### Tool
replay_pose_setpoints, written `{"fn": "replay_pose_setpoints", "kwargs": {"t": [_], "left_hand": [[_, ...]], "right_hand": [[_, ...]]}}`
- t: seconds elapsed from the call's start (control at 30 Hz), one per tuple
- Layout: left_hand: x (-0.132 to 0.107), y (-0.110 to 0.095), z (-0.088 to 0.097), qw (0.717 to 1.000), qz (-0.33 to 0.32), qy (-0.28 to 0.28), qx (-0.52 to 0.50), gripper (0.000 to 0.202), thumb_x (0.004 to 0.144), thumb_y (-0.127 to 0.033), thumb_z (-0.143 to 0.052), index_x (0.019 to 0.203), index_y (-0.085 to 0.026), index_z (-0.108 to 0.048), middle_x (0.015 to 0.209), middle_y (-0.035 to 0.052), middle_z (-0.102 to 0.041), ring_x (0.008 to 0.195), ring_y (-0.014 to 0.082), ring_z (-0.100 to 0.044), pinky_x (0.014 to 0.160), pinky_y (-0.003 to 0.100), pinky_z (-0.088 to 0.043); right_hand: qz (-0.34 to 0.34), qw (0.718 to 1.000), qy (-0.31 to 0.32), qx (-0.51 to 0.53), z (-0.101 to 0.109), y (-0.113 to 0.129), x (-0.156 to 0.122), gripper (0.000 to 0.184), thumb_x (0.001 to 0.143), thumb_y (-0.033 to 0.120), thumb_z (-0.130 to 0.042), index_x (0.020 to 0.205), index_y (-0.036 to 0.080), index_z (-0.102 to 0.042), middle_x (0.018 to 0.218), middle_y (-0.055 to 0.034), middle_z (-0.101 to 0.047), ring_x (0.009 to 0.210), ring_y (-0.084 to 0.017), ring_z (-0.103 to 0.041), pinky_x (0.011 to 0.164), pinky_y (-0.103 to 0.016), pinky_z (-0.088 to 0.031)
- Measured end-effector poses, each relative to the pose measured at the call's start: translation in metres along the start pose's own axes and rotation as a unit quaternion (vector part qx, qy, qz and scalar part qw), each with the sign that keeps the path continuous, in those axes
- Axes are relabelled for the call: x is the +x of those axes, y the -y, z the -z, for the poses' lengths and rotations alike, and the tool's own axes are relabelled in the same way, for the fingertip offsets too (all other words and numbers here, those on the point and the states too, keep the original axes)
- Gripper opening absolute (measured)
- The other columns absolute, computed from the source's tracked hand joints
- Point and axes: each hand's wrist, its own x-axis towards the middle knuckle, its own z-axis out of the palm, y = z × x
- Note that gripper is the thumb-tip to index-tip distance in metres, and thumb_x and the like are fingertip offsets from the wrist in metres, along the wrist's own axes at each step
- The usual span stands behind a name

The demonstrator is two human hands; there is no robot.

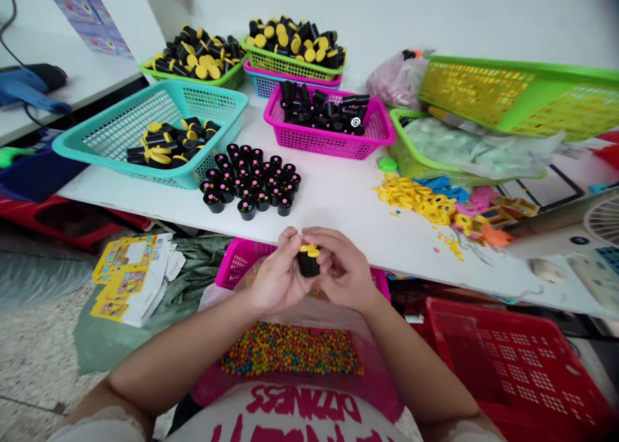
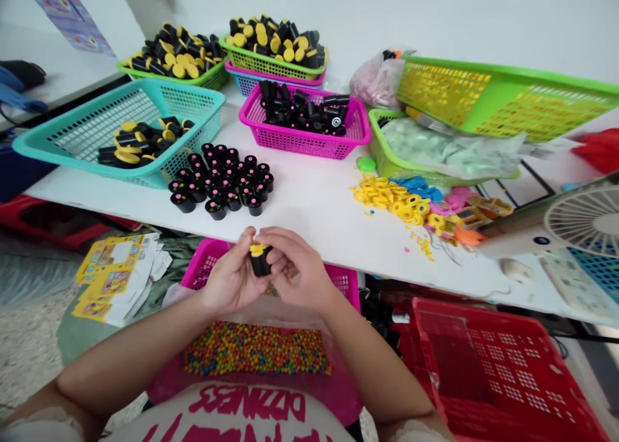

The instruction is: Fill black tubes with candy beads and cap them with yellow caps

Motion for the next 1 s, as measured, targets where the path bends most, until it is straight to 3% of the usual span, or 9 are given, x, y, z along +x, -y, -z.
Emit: {"fn": "replay_pose_setpoints", "kwargs": {"t": [0.1, 0.2, 0.33, 0.43, 0.57, 0.63, 0.73, 0.83, 1.0], "left_hand": [[0.001, -0.001, 0.012, 0.959, -0.117, 0.069, 0.247, 0.036, 0.092, -0.055, -0.046, 0.112, -0.030, -0.030, 0.094, 0.0007, -0.057, 0.097, 0.0173, -0.057, 0.084, 0.036, -0.046], [0.003, -0.007, 0.026, 0.825, -0.241, 0.121, 0.496, 0.030, 0.097, -0.048, -0.038, 0.117, -0.026, -0.033, 0.112, 0.0073, -0.055, 0.116, 0.0200, -0.049, 0.103, 0.045, -0.034], [0.006, -0.017, 0.036, 0.666, -0.319, 0.107, 0.666, 0.028, 0.095, -0.033, -0.042, 0.121, -0.021, -0.038, 0.113, 0.0105, -0.053, 0.117, 0.0234, -0.045, 0.102, 0.045, -0.034], [0.008, -0.020, 0.035, 0.618, -0.339, 0.114, 0.700, 0.030, 0.096, -0.030, -0.040, 0.125, -0.022, -0.036, 0.113, 0.0102, -0.055, 0.113, 0.0242, -0.048, 0.097, 0.045, -0.037], [0.014, -0.022, 0.034, 0.595, -0.328, 0.021, 0.734, 0.043, 0.095, -0.045, -0.044, 0.130, -0.024, -0.034, 0.126, 0.0139, -0.049, 0.117, 0.0281, -0.046, 0.096, 0.048, -0.038], [0.020, -0.026, 0.034, 0.546, -0.287, -0.096, 0.781, 0.047, 0.092, -0.047, -0.049, 0.132, -0.022, -0.041, 0.128, 0.0161, -0.045, 0.115, 0.0325, -0.044, 0.093, 0.051, -0.038], [0.031, -0.035, 0.032, 0.444, -0.220, -0.246, 0.833, 0.039, 0.093, -0.040, -0.047, 0.129, -0.025, -0.054, 0.120, 0.0168, -0.044, 0.106, 0.0365, -0.044, 0.085, 0.053, -0.037], [0.042, -0.041, 0.029, 0.384, -0.191, -0.265, 0.864, 0.037, 0.093, -0.037, -0.044, 0.125, -0.025, -0.060, 0.120, 0.0180, -0.044, 0.104, 0.0389, -0.042, 0.081, 0.054, -0.036], [0.053, -0.039, 0.034, 0.357, -0.206, -0.219, 0.884, 0.032, 0.093, -0.035, -0.044, 0.113, -0.020, -0.065, 0.125, 0.0192, -0.042, 0.109, 0.0405, -0.039, 0.083, 0.055, -0.037]], "right_hand": [[-0.061, 0.986, -0.001, 0.156, 0.008, -0.003, 0.003, 0.031, 0.082, 0.030, -0.071, 0.113, 0.033, -0.068, 0.116, -0.0051, -0.064, 0.118, -0.025, -0.057, 0.099, -0.046, -0.049], [-0.162, 0.950, -0.043, 0.265, 0.007, -0.006, 0.002, 0.031, 0.077, 0.031, -0.076, 0.107, 0.034, -0.070, 0.116, -0.0026, -0.063, 0.114, -0.022, -0.058, 0.097, -0.041, -0.050], [-0.352, 0.848, 0.029, 0.395, -0.002, -0.007, 0.000, 0.038, 0.075, 0.042, -0.076, 0.109, 0.024, -0.069, 0.095, -0.0035, -0.065, 0.081, -0.015, -0.061, 0.076, -0.031, -0.052], [-0.379, 0.827, 0.046, 0.412, -0.005, -0.007, 0.003, 0.031, 0.076, 0.040, -0.074, 0.098, 0.018, -0.071, 0.080, -0.0010, -0.062, 0.067, -0.012, -0.056, 0.067, -0.029, -0.048], [-0.360, 0.904, -0.061, 0.222, 0.009, -0.016, 0.009, 0.035, 0.070, 0.039, -0.077, 0.098, 0.019, -0.069, 0.087, -0.0036, -0.068, 0.073, -0.015, -0.059, 0.070, -0.031, -0.048], [-0.328, 0.936, -0.124, 0.036, 0.022, -0.024, 0.010, 0.045, 0.071, 0.044, -0.076, 0.108, 0.020, -0.067, 0.091, -0.0055, -0.069, 0.074, -0.017, -0.060, 0.072, -0.034, -0.049], [-0.272, 0.934, -0.138, -0.188, 0.039, -0.040, 0.010, 0.039, 0.079, 0.048, -0.066, 0.107, 0.020, -0.068, 0.088, -0.0075, -0.071, 0.077, -0.021, -0.061, 0.080, -0.042, -0.048], [-0.228, 0.925, -0.124, -0.277, 0.045, -0.054, 0.008, 0.032, 0.089, 0.044, -0.054, 0.089, 0.018, -0.072, 0.091, -0.0114, -0.071, 0.093, -0.026, -0.062, 0.092, -0.048, -0.043], [-0.231, 0.904, -0.153, -0.327, 0.053, -0.070, 0.006, 0.042, 0.095, 0.042, -0.043, 0.081, 0.016, -0.073, 0.089, -0.0130, -0.070, 0.093, -0.024, -0.064, 0.088, -0.040, -0.048]]}}
